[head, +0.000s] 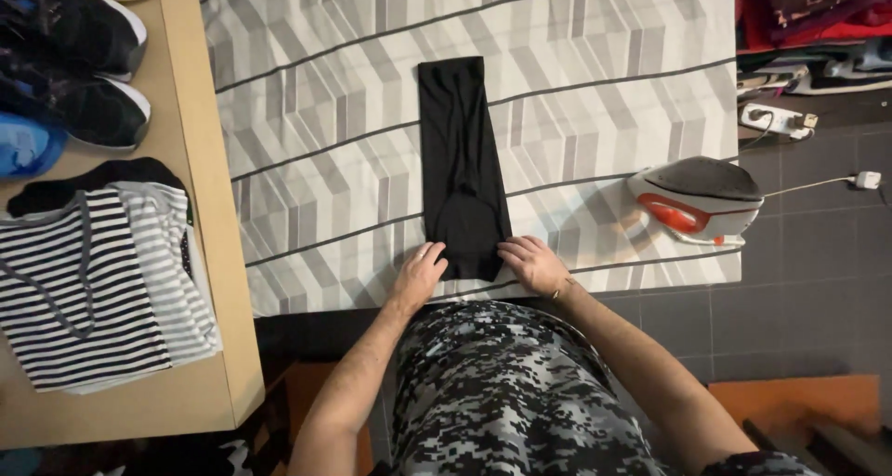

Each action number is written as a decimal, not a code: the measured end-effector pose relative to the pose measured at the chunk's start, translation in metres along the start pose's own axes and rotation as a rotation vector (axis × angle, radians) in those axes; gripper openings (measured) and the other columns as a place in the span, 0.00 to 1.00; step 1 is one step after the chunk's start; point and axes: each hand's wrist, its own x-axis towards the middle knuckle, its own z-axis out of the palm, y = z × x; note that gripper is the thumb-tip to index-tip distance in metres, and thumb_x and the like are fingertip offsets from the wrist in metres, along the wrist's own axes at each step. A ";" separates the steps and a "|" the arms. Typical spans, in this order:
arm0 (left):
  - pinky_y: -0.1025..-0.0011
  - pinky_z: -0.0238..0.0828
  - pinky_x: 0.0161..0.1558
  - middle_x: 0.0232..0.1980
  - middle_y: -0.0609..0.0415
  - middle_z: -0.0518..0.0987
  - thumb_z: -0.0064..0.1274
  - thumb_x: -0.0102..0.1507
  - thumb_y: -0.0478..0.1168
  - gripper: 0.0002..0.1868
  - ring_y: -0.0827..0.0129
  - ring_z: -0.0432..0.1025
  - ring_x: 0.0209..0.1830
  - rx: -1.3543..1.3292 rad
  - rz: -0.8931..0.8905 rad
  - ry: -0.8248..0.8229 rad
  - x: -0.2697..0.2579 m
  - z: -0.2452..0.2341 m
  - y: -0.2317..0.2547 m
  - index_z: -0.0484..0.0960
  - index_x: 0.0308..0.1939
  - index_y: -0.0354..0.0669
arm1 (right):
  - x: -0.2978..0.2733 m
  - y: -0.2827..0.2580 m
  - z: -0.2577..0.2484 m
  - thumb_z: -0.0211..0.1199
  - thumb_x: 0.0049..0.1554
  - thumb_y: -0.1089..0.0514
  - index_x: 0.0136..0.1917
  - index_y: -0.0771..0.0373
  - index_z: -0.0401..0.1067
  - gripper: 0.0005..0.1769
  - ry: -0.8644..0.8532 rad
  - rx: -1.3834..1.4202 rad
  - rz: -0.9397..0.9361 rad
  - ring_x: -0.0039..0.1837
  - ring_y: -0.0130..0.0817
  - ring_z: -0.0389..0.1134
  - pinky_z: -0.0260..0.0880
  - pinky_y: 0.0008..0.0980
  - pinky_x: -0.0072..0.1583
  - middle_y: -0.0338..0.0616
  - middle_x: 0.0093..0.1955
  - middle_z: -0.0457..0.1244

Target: The person is folding a black sleeveless top and a black sports jersey on an ironing board.

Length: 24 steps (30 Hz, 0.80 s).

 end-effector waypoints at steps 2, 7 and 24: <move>0.65 0.79 0.51 0.59 0.54 0.77 0.50 0.67 0.41 0.08 0.59 0.74 0.61 0.179 0.226 -0.013 0.002 0.012 -0.019 0.83 0.46 0.50 | 0.007 0.000 -0.010 0.46 0.65 0.50 0.62 0.54 0.74 0.19 -0.039 0.048 -0.005 0.65 0.38 0.68 0.66 0.38 0.64 0.39 0.62 0.67; 0.60 0.79 0.45 0.54 0.56 0.76 0.55 0.57 0.49 0.13 0.55 0.78 0.46 0.055 0.088 -0.068 0.052 -0.056 0.013 0.81 0.43 0.52 | 0.022 0.024 -0.008 0.60 0.60 0.46 0.61 0.53 0.73 0.18 -0.048 0.065 0.159 0.52 0.37 0.72 0.71 0.37 0.54 0.36 0.55 0.68; 0.49 0.70 0.58 0.50 0.43 0.78 0.64 0.56 0.51 0.21 0.45 0.74 0.56 0.083 -0.230 -0.098 0.426 0.010 -0.072 0.82 0.46 0.43 | 0.086 0.028 0.026 0.67 0.50 0.40 0.60 0.48 0.63 0.28 -0.278 0.041 0.869 0.43 0.44 0.75 0.78 0.40 0.45 0.35 0.47 0.62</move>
